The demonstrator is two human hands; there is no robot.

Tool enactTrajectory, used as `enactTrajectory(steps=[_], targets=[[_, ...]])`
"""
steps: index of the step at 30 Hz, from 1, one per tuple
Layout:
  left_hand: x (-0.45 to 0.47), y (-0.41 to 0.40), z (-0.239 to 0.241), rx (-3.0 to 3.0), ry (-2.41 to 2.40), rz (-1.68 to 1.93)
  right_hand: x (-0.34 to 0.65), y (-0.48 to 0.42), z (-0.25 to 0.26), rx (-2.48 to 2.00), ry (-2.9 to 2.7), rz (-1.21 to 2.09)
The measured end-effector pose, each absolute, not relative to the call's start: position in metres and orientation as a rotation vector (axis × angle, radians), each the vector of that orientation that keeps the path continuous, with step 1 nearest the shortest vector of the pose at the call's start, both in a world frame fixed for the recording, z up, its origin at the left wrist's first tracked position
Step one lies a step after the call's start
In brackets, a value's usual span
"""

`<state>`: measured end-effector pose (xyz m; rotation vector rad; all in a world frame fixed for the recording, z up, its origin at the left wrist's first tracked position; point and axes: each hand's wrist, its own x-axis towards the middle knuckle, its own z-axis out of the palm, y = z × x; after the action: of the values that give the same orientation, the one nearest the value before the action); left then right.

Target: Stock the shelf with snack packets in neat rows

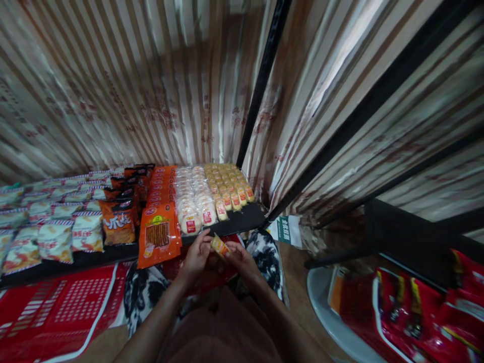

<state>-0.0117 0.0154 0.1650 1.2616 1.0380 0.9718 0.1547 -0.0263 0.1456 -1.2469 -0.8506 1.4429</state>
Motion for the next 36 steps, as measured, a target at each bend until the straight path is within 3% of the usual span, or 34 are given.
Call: enactTrajectory(steps=[11,22,36], targets=[[0.014,0.022,0.161,1.308,1.159,0.973,0.166,-0.014,0.145,-1.265,-0.934,1.360],[0.054,0.044,0.160,1.311,1.184,1.162,0.192,0.022,0.149,-1.570,-1.183,0.844],[0.083,0.065,0.167,1.398,1.189,1.152,0.197,0.044,0.145,-1.672,-1.567,0.368]])
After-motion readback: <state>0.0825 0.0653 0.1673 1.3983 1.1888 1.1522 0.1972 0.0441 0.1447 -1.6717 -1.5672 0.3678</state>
